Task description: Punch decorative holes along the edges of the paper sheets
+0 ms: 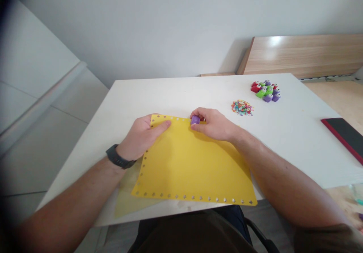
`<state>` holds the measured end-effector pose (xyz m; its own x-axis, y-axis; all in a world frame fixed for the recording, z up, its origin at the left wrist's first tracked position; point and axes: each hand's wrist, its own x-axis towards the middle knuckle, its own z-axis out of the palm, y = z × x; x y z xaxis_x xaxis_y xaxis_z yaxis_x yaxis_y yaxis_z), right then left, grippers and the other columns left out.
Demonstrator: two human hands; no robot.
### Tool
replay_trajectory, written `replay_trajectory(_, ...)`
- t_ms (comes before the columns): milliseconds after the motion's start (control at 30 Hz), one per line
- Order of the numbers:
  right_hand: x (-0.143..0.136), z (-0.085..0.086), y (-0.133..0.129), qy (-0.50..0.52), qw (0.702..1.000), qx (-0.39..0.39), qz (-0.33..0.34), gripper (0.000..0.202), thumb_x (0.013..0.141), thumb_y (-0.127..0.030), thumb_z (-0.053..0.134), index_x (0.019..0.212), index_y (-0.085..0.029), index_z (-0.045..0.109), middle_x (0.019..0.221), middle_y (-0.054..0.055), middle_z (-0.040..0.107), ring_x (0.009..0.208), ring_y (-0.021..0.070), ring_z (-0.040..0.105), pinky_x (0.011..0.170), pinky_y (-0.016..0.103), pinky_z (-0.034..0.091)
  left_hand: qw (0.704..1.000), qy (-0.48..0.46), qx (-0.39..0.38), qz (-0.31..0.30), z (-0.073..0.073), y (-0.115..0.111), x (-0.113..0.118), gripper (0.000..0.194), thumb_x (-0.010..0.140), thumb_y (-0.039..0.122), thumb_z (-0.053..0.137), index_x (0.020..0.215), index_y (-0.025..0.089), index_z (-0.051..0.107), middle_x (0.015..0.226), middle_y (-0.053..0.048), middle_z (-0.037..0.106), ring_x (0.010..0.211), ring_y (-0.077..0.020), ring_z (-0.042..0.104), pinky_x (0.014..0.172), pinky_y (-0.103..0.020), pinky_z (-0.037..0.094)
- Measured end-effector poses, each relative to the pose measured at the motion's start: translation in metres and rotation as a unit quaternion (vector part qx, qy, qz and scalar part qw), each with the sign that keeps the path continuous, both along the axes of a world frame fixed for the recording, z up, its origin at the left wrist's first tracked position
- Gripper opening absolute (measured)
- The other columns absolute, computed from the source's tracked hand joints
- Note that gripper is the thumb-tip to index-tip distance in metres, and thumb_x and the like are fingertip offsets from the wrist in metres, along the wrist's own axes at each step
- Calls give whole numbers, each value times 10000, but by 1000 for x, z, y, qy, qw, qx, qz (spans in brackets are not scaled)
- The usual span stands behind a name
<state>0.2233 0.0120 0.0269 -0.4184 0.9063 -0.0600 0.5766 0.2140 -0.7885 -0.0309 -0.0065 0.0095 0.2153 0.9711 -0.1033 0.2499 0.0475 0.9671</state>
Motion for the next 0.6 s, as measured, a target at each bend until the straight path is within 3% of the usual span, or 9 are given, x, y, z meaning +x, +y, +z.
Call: replay_trajectory(600,-1,-3,0,-27,999,28,-3,232,835,-272,647,1050,-192,678,933,14,712,857,168,629,813,305,472,1000,-19,-14,7,3,-1,1,353,841,483,713,1016,178,714,1044,-82,780,847,-255,744,696,-324,595)
